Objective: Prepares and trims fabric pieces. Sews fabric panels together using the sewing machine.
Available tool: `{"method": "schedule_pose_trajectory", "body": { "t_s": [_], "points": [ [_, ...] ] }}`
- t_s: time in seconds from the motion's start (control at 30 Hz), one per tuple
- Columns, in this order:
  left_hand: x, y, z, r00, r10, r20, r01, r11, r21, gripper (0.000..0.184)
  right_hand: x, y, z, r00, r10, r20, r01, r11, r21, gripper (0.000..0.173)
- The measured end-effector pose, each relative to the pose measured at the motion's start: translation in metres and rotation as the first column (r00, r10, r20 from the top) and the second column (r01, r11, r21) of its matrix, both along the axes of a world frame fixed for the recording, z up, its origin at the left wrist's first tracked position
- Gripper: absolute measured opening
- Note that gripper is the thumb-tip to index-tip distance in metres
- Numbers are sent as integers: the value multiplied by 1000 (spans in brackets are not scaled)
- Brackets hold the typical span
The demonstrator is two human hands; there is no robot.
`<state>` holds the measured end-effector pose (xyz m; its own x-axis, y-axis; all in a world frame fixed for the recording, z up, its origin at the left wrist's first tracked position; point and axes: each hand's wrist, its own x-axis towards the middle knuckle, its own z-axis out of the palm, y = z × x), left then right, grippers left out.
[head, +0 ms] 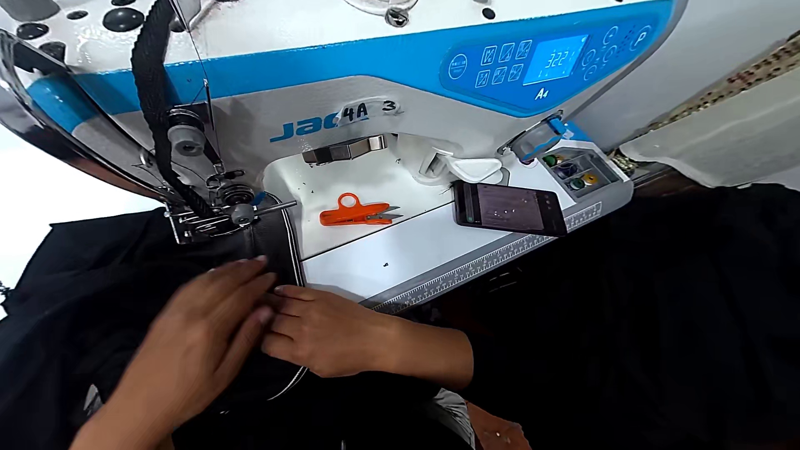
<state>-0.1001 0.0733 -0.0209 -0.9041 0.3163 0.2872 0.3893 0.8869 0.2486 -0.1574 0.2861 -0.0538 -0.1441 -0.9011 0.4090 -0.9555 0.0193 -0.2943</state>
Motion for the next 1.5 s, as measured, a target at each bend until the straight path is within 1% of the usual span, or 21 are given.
{"method": "schedule_pose_trajectory", "body": {
  "t_s": [0.03,0.07,0.13,0.2,0.27,0.37,0.5,0.7,0.9,0.97,1.0,1.03,1.07,1.1,1.17,1.23,1.37,1.5],
  "points": [
    [4,4,-12,997,-11,77,6,998,63,65,-1,2,-2,1000,4,16,-4,1000,-24,28],
    [7,2,-23,993,1,120,-11,997,79,71,-2,5,-2,1000,13,28,-12,1000,-21,29],
    [13,-13,-33,992,66,109,-66,998,-2,76,-4,7,-1,999,27,43,-27,1000,-10,32],
    [17,-26,-37,990,122,74,-116,990,-79,74,-6,7,1,998,39,43,-40,999,10,32],
    [19,-31,-36,987,149,66,-141,984,-106,72,-7,7,1,998,49,38,-50,999,16,34],
    [19,-37,-34,983,171,66,-164,981,-100,70,-7,8,1,998,52,45,-53,998,28,35],
    [22,-48,-33,979,191,75,-181,977,-114,74,-6,9,1,997,47,63,-50,997,53,36],
    [28,-55,-29,975,210,68,-201,972,-119,76,-6,9,-1,999,36,39,-37,998,42,37],
    [31,-62,-19,963,256,79,-243,958,-150,77,-7,8,0,998,44,52,-47,997,56,38],
    [24,-56,-11,972,236,13,-230,955,-189,72,-8,6,0,997,51,63,-54,997,51,37],
    [19,-49,-8,978,203,-38,-206,961,-185,65,-8,5,0,996,55,67,-58,997,46,36],
    [13,-41,-5,984,166,-66,-174,973,-149,58,-8,5,-1,996,55,68,-58,997,41,35],
    [8,-32,-3,989,132,-63,-138,986,-93,54,-8,5,0,996,55,69,-58,998,40,35],
    [3,-23,-3,994,102,-31,-103,994,-38,55,-9,7,-1,996,55,73,-58,998,35,35],
    [-4,-15,-14,997,64,31,-65,998,12,58,-8,10,-1,997,47,61,-49,998,35,34],
    [-5,-16,-23,997,54,47,-54,998,9,58,-8,13,-1,999,31,27,-32,998,47,36],
    [-3,-19,-22,997,18,80,-20,999,28,51,-8,16,-4,1000,8,-6,-8,999,45,38],
    [-4,-19,-18,995,1,98,-4,1000,24,52,-10,17,-1,999,0,-32,1,1000,28,37]
  ]
}}
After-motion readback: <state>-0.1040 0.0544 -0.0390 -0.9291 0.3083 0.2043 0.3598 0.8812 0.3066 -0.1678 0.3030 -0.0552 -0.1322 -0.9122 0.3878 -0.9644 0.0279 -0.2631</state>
